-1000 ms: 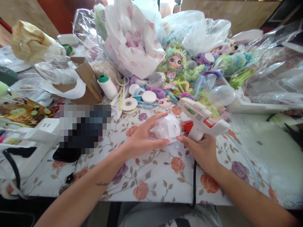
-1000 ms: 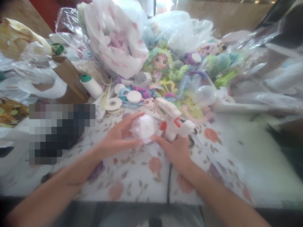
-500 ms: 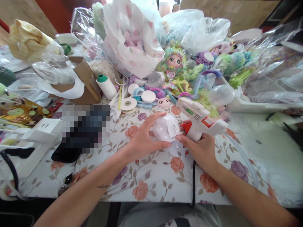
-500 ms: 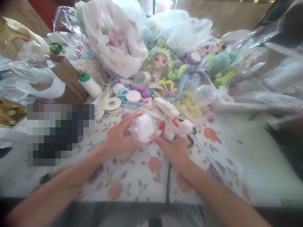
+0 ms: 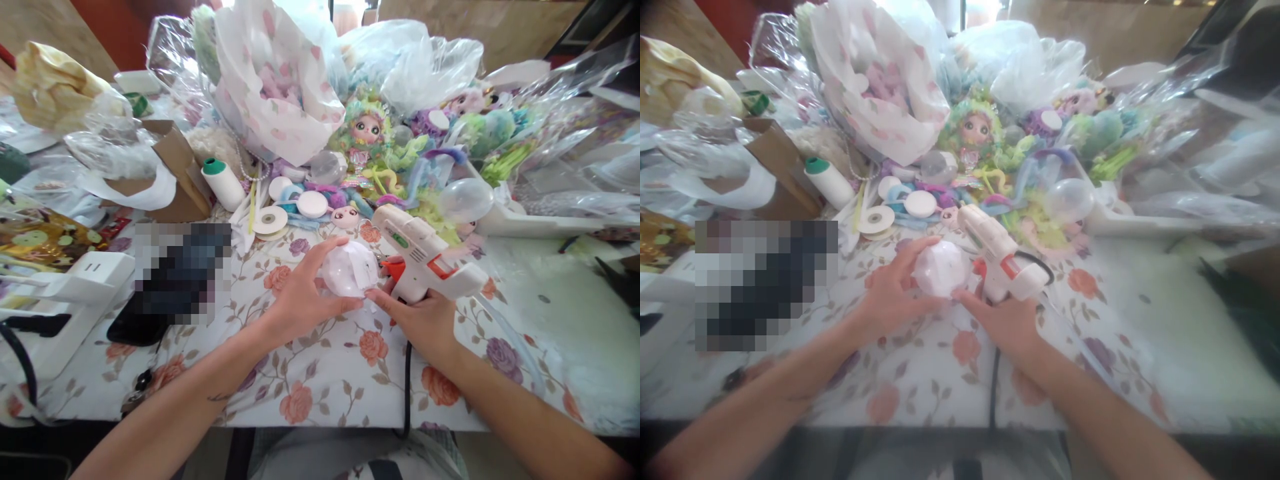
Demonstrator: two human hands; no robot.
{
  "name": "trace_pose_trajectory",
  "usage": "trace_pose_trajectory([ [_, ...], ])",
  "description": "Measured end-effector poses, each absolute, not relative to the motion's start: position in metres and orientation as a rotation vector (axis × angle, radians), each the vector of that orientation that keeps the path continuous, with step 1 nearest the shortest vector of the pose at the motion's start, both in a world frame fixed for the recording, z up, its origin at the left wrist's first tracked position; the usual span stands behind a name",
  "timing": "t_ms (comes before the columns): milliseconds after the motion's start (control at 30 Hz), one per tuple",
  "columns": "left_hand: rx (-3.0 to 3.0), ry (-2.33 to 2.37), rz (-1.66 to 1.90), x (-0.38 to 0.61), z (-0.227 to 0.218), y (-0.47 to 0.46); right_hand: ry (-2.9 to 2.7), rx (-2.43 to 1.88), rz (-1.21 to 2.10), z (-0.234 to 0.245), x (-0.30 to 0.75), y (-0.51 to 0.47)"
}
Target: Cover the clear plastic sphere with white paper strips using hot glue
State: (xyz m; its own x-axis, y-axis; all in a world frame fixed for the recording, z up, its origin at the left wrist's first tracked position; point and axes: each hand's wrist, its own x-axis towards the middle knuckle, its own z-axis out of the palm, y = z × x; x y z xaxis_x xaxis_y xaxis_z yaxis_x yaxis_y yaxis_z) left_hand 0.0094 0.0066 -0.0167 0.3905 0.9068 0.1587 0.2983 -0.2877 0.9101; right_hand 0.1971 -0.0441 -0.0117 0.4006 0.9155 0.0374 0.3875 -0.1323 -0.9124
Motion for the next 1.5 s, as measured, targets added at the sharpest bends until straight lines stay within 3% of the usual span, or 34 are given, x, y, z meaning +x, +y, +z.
trace_pose_trajectory([
  [267,2.082,0.98,1.156,0.009,-0.02,0.004,-1.05,-1.784,0.757,-0.012,0.191,-0.048],
  [833,1.688,0.872,1.045,0.015,-0.023,-0.002,-1.091,-1.842,0.778,-0.004,0.189,-0.05],
  [1100,1.852,0.929,1.302,0.001,-0.015,0.021,-1.121,-1.653,0.584,-0.001,0.198,-0.054],
  [1500,1.972,1.011,1.484,-0.013,-0.007,0.038,-1.109,-1.692,1.06,-0.005,0.217,-0.084],
])
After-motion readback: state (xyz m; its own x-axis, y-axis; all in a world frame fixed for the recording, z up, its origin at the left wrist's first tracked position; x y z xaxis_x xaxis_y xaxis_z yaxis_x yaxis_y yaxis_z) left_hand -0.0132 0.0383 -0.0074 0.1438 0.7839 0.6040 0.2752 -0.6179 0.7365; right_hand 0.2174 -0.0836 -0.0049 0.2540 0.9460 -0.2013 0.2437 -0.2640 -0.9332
